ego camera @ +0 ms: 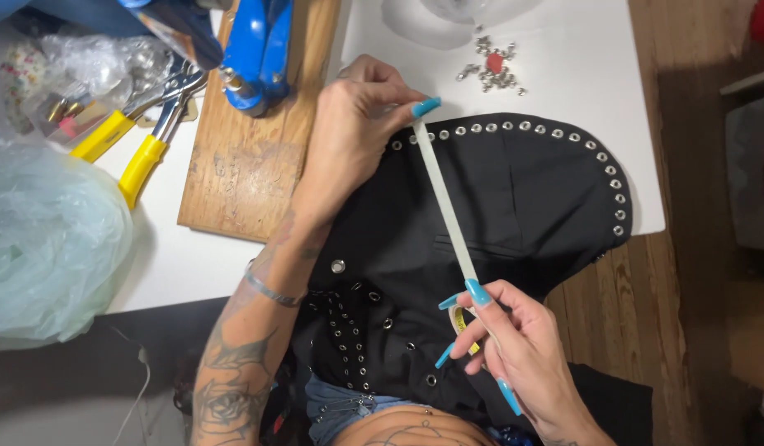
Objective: Applying thin adhesive tape to a black garment for marking or assembly preparation.
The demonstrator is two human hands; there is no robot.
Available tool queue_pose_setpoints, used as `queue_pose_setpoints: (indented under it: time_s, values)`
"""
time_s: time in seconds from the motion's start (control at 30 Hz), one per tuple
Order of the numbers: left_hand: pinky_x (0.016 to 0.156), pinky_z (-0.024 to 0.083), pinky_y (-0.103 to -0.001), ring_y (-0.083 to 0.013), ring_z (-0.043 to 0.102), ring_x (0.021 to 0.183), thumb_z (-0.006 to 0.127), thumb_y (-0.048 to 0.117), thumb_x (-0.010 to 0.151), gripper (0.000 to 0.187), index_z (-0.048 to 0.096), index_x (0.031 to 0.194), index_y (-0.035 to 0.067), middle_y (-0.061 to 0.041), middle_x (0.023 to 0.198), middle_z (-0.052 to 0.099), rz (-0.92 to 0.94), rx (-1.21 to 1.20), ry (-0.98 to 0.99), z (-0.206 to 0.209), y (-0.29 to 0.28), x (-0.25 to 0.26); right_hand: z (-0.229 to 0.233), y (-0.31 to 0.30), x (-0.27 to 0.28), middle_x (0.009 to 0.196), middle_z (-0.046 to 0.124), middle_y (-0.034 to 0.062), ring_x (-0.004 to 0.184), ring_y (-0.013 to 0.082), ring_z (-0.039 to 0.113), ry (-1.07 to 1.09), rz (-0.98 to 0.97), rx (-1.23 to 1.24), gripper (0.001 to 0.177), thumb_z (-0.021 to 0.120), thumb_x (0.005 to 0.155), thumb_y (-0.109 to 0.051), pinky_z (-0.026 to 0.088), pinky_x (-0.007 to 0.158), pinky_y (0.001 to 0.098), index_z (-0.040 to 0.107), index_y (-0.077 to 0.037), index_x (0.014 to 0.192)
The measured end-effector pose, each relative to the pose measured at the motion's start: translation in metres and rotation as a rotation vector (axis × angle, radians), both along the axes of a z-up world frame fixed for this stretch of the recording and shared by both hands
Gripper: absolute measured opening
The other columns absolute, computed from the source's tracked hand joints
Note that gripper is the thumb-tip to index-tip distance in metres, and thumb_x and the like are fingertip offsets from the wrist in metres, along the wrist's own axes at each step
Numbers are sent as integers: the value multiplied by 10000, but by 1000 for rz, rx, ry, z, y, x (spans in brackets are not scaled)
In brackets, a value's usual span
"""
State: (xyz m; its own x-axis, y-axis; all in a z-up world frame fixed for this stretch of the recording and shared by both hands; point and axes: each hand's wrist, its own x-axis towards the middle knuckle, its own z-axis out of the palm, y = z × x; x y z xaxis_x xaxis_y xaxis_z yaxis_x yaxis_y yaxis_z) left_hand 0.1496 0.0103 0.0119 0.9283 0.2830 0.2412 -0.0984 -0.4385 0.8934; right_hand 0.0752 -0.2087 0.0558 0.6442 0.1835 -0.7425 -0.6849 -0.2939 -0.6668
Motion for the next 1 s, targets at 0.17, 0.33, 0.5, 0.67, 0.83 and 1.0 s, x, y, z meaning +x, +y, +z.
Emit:
queue_pose_setpoints:
  time_s: [0.17, 0.33, 0.5, 0.67, 0.83, 1.0]
  values:
    - [599, 387, -294, -163, 440, 742, 664, 180, 777, 84, 703, 812, 114, 16, 851, 507, -18, 207, -54, -12, 1, 1, -10, -1, 5, 256, 337, 123, 403, 219, 580, -41, -15, -99, 296, 536, 803, -211, 405, 338, 282, 622, 71, 808]
    - [706, 409, -322, -225, 450, 910, 675, 147, 759, 86, 709, 838, 145, 16, 1001, 545, 63, 202, -11, -21, 1, -3, -12, 6, 3, 344, 464, 229, 353, 220, 494, 14, -23, -117, 278, 510, 820, -174, 406, 355, 302, 612, 85, 811]
    - [834, 382, -354, -269, 436, 1030, 639, 227, 806, 113, 714, 857, 159, 7, 1092, 553, 49, 185, -69, -28, 3, -2, -20, 8, 0, 338, 491, 261, 261, 188, 395, 38, -31, -102, 298, 494, 817, -182, 411, 356, 306, 614, 91, 827]
    - [782, 424, -356, -279, 468, 950, 653, 133, 800, 98, 704, 884, 135, 32, 1079, 576, 74, 286, -116, -42, 7, 1, -23, 9, 0, 378, 541, 258, 241, 177, 365, 33, -4, -135, 289, 478, 835, -166, 447, 359, 323, 623, 84, 821]
    - [781, 455, -366, -275, 518, 935, 620, 62, 849, 76, 652, 915, 81, -16, 1068, 580, 102, 307, -254, -38, 5, -6, -28, 6, -5, 390, 551, 260, 232, 144, 318, 1, -33, -75, 263, 487, 827, -149, 411, 341, 286, 596, 89, 806]
    - [1006, 323, -532, -298, 503, 1147, 485, -62, 873, 330, 550, 1155, 95, -81, 1209, 539, 64, 445, -126, -7, 1, -29, -25, 9, 3, 392, 563, 269, 221, 164, 319, 9, -23, -106, 266, 486, 832, -139, 434, 344, 314, 609, 95, 809]
